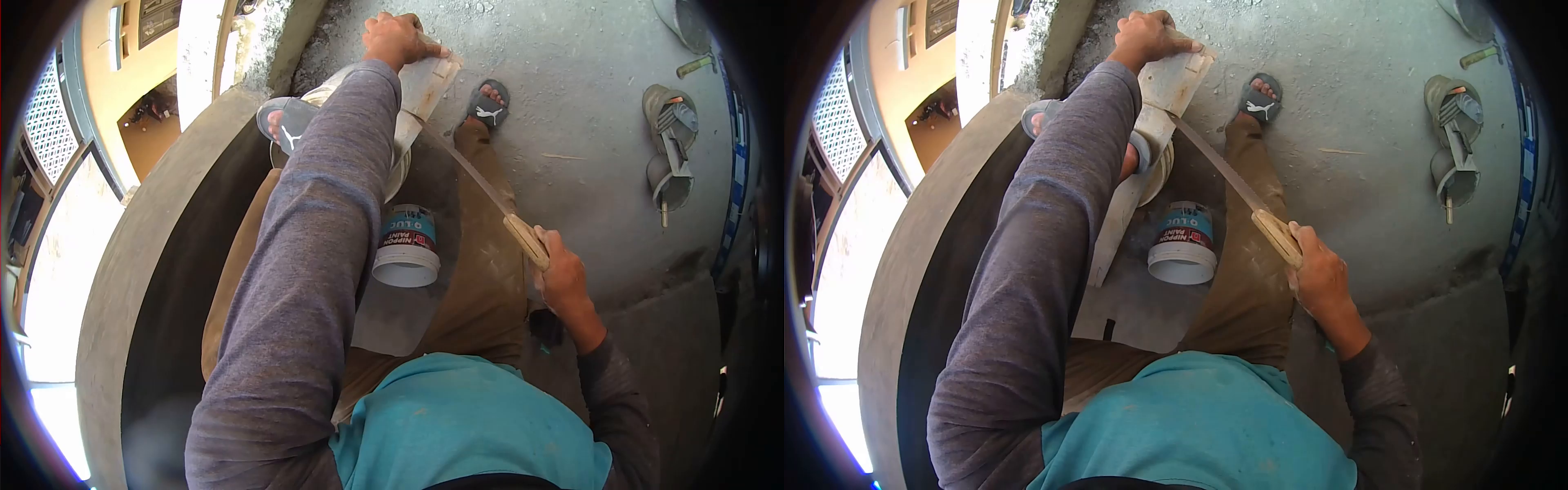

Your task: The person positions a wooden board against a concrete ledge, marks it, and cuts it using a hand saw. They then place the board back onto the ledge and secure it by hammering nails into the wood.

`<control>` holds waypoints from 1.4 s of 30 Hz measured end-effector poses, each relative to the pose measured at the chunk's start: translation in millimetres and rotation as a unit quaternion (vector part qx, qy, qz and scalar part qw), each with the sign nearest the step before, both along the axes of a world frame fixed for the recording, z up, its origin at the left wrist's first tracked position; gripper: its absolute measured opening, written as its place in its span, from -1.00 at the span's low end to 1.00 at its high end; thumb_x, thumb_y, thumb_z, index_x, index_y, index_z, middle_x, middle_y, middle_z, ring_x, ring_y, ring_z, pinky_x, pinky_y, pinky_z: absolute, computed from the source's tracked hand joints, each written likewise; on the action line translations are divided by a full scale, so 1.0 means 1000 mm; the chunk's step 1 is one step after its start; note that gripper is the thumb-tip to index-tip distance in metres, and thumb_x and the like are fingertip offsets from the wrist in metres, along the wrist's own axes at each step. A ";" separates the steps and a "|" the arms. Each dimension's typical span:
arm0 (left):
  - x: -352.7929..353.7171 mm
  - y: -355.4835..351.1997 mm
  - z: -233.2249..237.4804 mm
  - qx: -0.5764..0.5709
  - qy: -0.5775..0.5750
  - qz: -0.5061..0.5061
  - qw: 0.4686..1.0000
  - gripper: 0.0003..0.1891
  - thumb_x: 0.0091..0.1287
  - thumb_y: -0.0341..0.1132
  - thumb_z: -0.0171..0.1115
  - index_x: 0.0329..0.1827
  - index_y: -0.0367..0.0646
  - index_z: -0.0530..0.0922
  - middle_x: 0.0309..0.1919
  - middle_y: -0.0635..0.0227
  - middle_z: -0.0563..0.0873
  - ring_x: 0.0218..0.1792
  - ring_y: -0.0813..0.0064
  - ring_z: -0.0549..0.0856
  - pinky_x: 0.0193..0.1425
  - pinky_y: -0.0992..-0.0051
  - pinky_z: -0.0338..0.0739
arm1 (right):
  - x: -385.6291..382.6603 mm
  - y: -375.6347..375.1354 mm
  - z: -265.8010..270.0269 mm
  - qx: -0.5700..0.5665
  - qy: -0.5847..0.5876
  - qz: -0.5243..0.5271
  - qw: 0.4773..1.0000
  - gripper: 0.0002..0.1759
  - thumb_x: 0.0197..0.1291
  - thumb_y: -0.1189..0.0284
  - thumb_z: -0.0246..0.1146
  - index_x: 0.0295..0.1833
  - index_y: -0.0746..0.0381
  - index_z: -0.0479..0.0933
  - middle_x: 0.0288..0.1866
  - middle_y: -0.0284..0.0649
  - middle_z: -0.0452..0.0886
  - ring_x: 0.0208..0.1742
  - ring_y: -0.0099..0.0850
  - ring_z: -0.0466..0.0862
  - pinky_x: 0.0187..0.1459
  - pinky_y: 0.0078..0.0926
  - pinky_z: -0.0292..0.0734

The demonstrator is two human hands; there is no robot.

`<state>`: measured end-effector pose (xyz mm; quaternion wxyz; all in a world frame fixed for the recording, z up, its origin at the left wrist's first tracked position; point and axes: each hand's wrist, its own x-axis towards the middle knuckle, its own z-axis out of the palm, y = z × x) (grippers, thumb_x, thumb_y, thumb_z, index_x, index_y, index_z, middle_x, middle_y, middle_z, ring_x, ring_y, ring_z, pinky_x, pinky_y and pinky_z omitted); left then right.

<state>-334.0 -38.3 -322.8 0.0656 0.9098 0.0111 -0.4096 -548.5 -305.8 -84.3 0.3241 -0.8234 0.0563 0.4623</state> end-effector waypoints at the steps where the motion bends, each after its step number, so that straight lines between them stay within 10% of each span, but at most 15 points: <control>1: 0.005 -0.002 0.003 0.002 -0.001 0.000 1.000 -0.08 -0.37 0.44 0.47 0.09 0.09 0.62 0.09 0.07 0.56 0.20 0.02 0.44 0.16 0.16 0.47 | 0.000 0.004 -0.017 0.004 -0.003 -0.005 1.000 -0.49 0.02 0.53 0.31 0.14 0.15 0.36 -0.13 -0.01 0.63 -0.10 0.01 0.63 -0.16 -0.09 0.54; 6: 0.004 -0.005 0.022 0.004 0.026 -0.026 0.999 -0.33 -0.13 0.29 0.41 -0.04 0.02 0.67 0.05 -0.02 0.61 0.15 0.02 0.52 0.14 0.17 0.48 | 0.063 0.108 -0.140 0.062 -0.015 0.029 0.998 -0.70 0.20 0.37 0.22 -0.01 0.18 0.34 -0.22 0.04 0.62 -0.17 0.07 0.62 -0.20 -0.01 0.50; 17: 0.003 0.000 -0.002 -0.013 0.030 -0.044 0.998 -0.26 -0.19 0.34 0.43 -0.03 0.02 0.66 -0.02 0.02 0.65 0.10 0.05 0.56 0.14 0.16 0.48 | 0.035 0.027 0.001 0.006 0.020 0.006 1.000 -0.58 0.11 0.51 0.25 0.08 0.19 0.31 -0.13 0.03 0.61 -0.11 0.07 0.62 -0.19 -0.03 0.51; 23: 0.009 -0.019 0.001 -0.013 0.018 -0.079 0.997 -0.36 -0.06 0.28 0.37 -0.09 -0.06 0.67 -0.01 -0.07 0.64 0.14 0.02 0.54 0.16 0.18 0.44 | 0.031 0.098 -0.167 -0.042 0.087 0.091 0.991 -0.70 0.21 0.35 0.20 -0.01 0.21 0.34 -0.21 0.10 0.63 -0.13 0.12 0.61 -0.16 0.00 0.50; 26: 0.028 -0.005 0.010 0.033 -0.052 0.016 0.998 -0.32 -0.01 0.26 0.36 0.05 -0.04 0.61 0.22 -0.05 0.47 0.22 -0.03 0.44 0.21 0.13 0.41 | 0.016 0.062 -0.115 -0.043 0.023 -0.071 0.996 -0.69 0.27 0.35 0.18 0.05 0.23 0.33 -0.26 0.10 0.62 -0.16 0.15 0.60 -0.20 0.00 0.47; 29: 0.057 0.022 0.004 -0.017 -0.104 0.217 0.970 -0.30 -0.11 0.31 0.43 -0.03 -0.01 0.66 0.01 0.10 0.65 0.08 0.08 0.59 0.13 0.23 0.50 | 0.008 -0.013 -0.053 -0.103 0.026 -0.126 0.986 -0.67 0.26 0.33 0.20 0.07 0.20 0.35 -0.22 0.07 0.63 -0.16 0.12 0.62 -0.19 -0.02 0.50; 33: 0.079 0.017 0.116 -0.123 -0.105 0.387 0.908 -0.43 0.03 0.05 0.47 -0.09 -0.27 0.63 -0.16 0.14 0.72 -0.12 0.30 0.69 0.02 0.37 0.55 | -0.029 -0.083 -0.004 -0.155 0.008 -0.205 0.966 -0.69 0.30 0.32 0.18 0.05 0.20 0.33 -0.31 -0.02 0.62 -0.25 0.03 0.65 -0.22 -0.12 0.50; 42: 0.156 0.034 0.352 -0.277 -0.214 0.383 0.855 -0.45 0.14 0.08 0.41 -0.15 -0.32 0.59 -0.31 0.26 0.65 -0.33 0.50 0.60 -0.23 0.47 0.52 | -0.139 -0.145 0.018 -0.204 -0.009 -0.250 0.947 -0.60 0.20 0.29 0.26 0.01 0.29 0.33 -0.18 0.11 0.59 -0.11 0.11 0.61 -0.11 -0.07 0.49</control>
